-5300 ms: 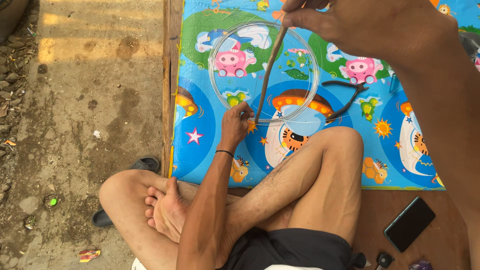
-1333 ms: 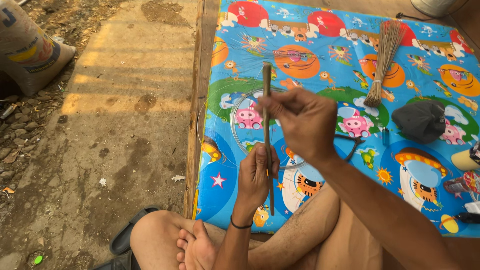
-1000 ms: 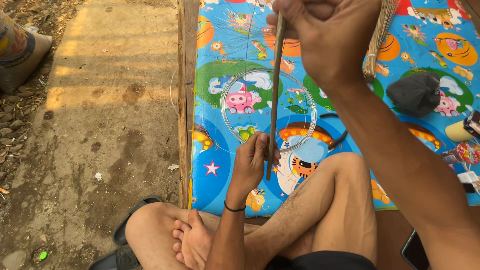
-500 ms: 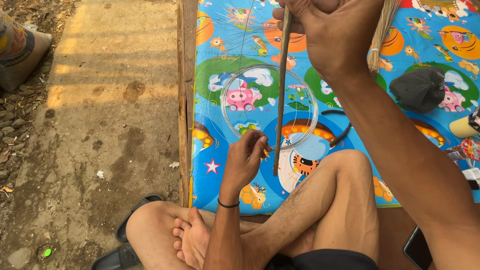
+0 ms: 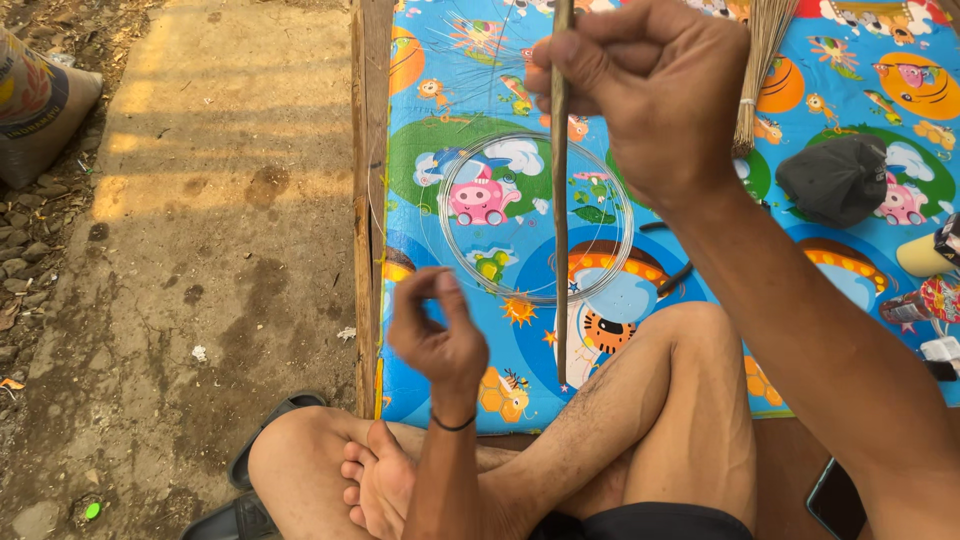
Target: The person sits on a mat and manipulates thin metal wires, using pliers to cut and bend them. They also use a wooden stick to shape the wire into loops and secure connections.
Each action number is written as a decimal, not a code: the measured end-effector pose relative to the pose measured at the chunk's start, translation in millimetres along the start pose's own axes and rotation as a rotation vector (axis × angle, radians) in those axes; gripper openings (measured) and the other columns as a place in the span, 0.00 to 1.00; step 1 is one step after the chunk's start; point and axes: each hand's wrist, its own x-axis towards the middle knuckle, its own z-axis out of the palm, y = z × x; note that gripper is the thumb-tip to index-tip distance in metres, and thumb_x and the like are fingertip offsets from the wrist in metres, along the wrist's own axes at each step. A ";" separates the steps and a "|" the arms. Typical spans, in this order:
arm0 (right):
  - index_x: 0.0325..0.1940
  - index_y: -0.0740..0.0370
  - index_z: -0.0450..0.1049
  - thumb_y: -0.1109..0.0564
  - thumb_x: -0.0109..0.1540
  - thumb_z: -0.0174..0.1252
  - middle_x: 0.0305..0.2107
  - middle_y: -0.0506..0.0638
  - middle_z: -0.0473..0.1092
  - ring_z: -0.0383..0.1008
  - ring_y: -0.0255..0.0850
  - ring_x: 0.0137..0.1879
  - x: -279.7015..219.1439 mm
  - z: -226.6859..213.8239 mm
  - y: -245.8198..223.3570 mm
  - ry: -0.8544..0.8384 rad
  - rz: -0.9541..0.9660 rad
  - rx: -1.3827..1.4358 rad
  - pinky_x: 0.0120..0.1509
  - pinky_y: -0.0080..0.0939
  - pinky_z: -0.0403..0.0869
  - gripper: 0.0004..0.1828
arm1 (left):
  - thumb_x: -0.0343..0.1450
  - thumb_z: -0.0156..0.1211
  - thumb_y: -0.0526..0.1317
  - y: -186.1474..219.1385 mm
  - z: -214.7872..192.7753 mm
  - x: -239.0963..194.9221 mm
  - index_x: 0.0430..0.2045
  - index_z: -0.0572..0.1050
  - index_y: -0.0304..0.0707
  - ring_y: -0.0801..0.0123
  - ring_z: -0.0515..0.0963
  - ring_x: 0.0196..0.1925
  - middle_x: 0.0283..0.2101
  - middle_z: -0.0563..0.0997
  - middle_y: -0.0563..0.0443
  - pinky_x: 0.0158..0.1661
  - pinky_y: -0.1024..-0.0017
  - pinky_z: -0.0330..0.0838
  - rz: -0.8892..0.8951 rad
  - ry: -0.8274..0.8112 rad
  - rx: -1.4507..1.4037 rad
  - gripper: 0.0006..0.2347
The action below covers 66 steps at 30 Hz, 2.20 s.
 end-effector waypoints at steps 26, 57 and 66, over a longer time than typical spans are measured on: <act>0.52 0.73 0.72 0.57 0.70 0.59 0.41 0.63 0.78 0.83 0.48 0.47 8.9 -28.1 63.6 -0.346 0.053 -0.447 0.54 0.47 0.83 0.14 | 0.81 0.40 0.55 -19.5 10.4 -6.1 0.30 0.64 0.40 0.80 0.51 0.22 0.23 0.57 0.61 0.22 0.77 0.46 -0.810 -0.875 -0.946 0.18; 0.58 0.68 0.72 0.37 0.66 0.58 0.45 0.69 0.76 0.77 0.64 0.52 -93.0 -172.8 188.4 -0.282 0.269 -0.899 0.55 0.63 0.74 0.31 | 0.81 0.44 0.49 -35.9 16.4 -23.7 0.30 0.65 0.38 0.72 0.64 0.26 0.23 0.60 0.58 0.35 0.69 0.69 -0.928 -0.672 -0.803 0.15; 0.72 0.62 0.65 0.28 0.65 0.57 0.53 0.84 0.65 0.64 0.77 0.62 -192.0 -253.8 294.5 -0.270 0.724 -1.310 0.63 0.70 0.65 0.44 | 0.81 0.44 0.49 -71.8 19.9 -12.6 0.27 0.64 0.39 0.71 0.66 0.26 0.22 0.60 0.57 0.36 0.70 0.70 -0.829 -0.453 -0.699 0.16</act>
